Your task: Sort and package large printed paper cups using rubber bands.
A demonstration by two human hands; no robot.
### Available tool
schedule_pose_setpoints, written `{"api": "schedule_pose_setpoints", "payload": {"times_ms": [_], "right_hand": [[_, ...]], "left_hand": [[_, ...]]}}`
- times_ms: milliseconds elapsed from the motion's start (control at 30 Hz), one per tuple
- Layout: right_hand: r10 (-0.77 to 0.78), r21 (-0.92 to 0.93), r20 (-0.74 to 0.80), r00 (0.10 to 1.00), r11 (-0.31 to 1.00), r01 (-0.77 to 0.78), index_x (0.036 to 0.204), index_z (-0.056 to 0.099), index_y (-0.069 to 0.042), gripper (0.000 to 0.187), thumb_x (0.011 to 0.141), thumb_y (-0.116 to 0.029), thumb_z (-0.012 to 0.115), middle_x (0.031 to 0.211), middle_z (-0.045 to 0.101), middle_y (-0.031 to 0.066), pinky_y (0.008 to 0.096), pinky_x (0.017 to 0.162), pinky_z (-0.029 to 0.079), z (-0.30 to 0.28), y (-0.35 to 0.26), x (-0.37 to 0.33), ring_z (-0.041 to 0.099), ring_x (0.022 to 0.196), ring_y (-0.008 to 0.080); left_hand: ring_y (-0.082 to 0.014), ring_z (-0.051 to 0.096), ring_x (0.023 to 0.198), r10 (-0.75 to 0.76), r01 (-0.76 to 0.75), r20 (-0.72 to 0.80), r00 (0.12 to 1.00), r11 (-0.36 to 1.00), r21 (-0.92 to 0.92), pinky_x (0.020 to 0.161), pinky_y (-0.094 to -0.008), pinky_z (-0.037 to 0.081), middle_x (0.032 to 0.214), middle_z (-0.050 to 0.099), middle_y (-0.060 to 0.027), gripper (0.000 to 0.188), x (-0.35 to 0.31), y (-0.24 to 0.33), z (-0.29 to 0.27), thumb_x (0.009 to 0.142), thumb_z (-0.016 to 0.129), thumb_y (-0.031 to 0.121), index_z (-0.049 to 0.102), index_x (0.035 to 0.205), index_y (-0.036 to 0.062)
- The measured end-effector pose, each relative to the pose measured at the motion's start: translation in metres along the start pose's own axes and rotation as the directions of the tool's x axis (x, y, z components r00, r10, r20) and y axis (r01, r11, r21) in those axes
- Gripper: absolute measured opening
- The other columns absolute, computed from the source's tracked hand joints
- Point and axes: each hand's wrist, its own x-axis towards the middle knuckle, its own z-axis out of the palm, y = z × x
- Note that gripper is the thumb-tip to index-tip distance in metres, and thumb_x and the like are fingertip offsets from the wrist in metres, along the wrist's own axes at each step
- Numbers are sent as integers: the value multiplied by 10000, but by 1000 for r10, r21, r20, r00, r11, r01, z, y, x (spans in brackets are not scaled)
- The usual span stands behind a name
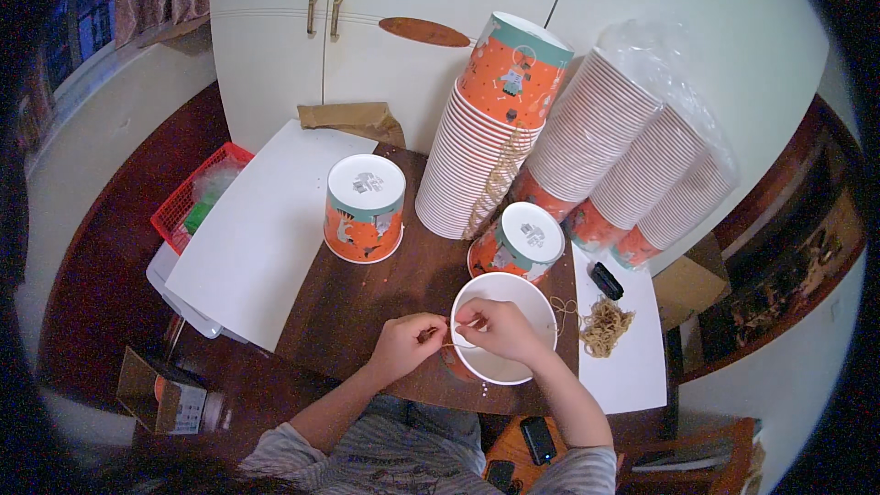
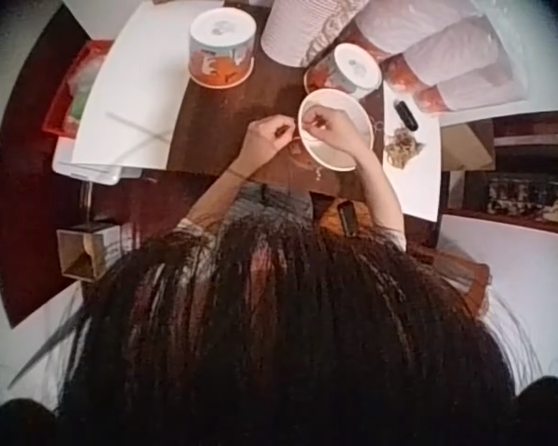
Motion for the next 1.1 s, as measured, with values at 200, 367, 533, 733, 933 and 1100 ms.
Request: {"api": "schedule_pose_setpoints", "payload": {"times_ms": [200,367,533,733,933,1100], "right_hand": [[-25,-6,10,1000,1000,25,827,587,-27,158,712,-131,616,731,611,83,264,614,480,2,1,0,598,650,163],[-21,-3,0,1000,1000,21,830,586,-27,155,711,-122,615,729,610,82,267,607,481,4,2,1,597,643,164],[-44,15,-33,998,999,44,831,588,-36,158,701,-119,619,720,607,82,273,598,475,5,5,1,598,640,165],[-60,-25,-36,998,998,59,821,592,-52,136,709,-128,605,675,599,73,286,588,469,5,4,0,597,625,190],[-124,-37,-4,992,992,124,776,577,-60,87,712,-118,583,665,594,75,303,559,455,3,-1,1,587,602,204],[-133,-7,-20,991,991,132,763,565,-62,82,699,-112,580,671,589,79,302,560,450,0,3,-1,584,613,207]], "left_hand": [[-201,592,647,72,-72,9,997,997,42,555,-275,468,766,593,-98,91,4,-4,1,699,583,44,573,787,21],[-213,585,667,124,-125,18,992,988,92,569,-286,469,772,580,-95,81,7,-1,-1,696,588,39,565,773,21],[-220,583,674,150,-151,21,989,983,104,577,-289,471,785,575,-98,76,10,1,-1,695,588,35,564,765,19],[-237,572,692,190,-195,52,981,970,147,601,-306,460,782,567,-101,73,14,3,-5,696,589,38,565,762,18],[-231,569,674,162,-182,110,981,961,207,596,-297,453,745,567,-104,77,14,6,-10,702,600,66,570,757,22],[-103,561,624,-197,204,220,956,979,-10,570,-240,440,720,583,-64,148,12,18,-15,734,592,71,543,865,21]]}}
